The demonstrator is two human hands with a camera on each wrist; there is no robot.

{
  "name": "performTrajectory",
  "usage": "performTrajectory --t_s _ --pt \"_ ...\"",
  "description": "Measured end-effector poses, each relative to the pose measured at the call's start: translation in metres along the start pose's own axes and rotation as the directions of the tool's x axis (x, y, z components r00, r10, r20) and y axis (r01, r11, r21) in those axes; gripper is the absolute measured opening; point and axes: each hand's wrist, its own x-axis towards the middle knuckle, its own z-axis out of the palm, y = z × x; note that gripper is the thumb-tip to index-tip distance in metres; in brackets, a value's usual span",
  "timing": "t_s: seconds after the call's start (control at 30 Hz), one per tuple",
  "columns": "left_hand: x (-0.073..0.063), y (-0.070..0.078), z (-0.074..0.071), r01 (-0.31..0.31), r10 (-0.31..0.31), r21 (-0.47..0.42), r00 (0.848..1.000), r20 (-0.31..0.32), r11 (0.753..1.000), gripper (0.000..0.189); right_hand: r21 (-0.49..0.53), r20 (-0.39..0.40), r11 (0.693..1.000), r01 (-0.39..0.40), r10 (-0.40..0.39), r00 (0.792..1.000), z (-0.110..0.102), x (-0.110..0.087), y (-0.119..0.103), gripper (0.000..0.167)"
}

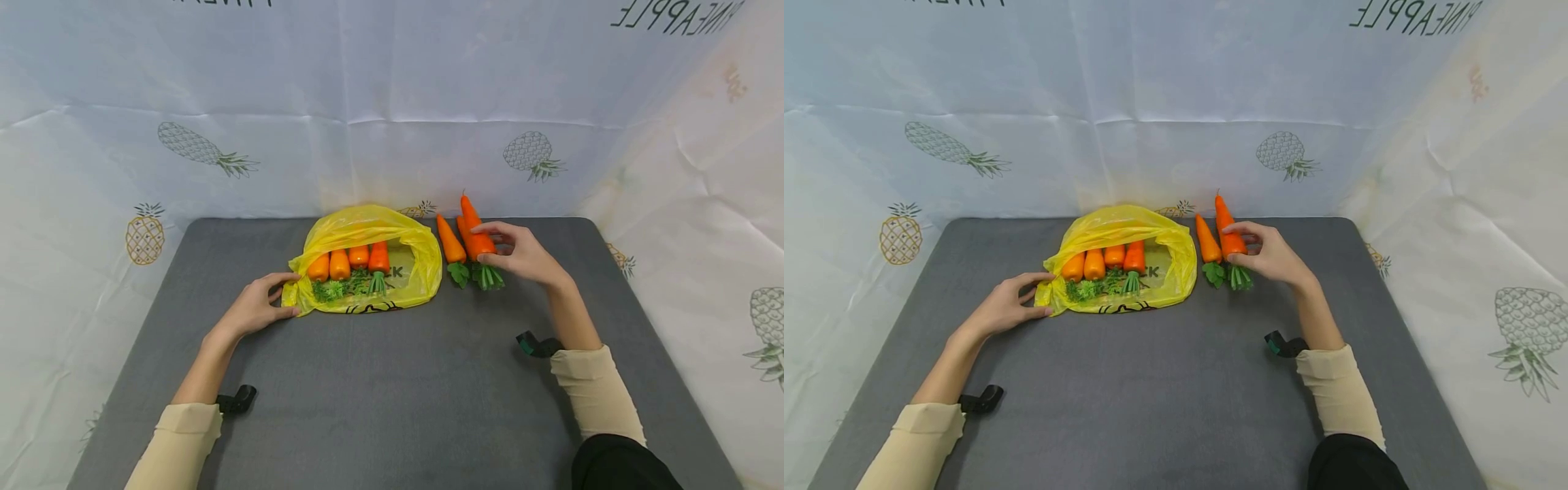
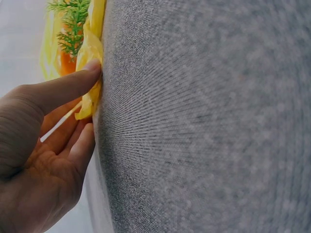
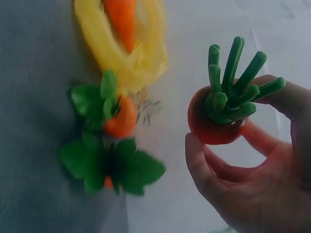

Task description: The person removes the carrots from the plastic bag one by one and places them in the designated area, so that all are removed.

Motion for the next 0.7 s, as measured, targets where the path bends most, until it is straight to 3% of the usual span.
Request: performTrajectory --t_s 0.7 --pt "0.000 -0.001 0.000 0.000 0.000 -0.012 1.000 0.000 1.000 0.069 0.035 0.009 0.982 -0.185 0.185 0.983 -0.021 0.002 0.069 0.051"
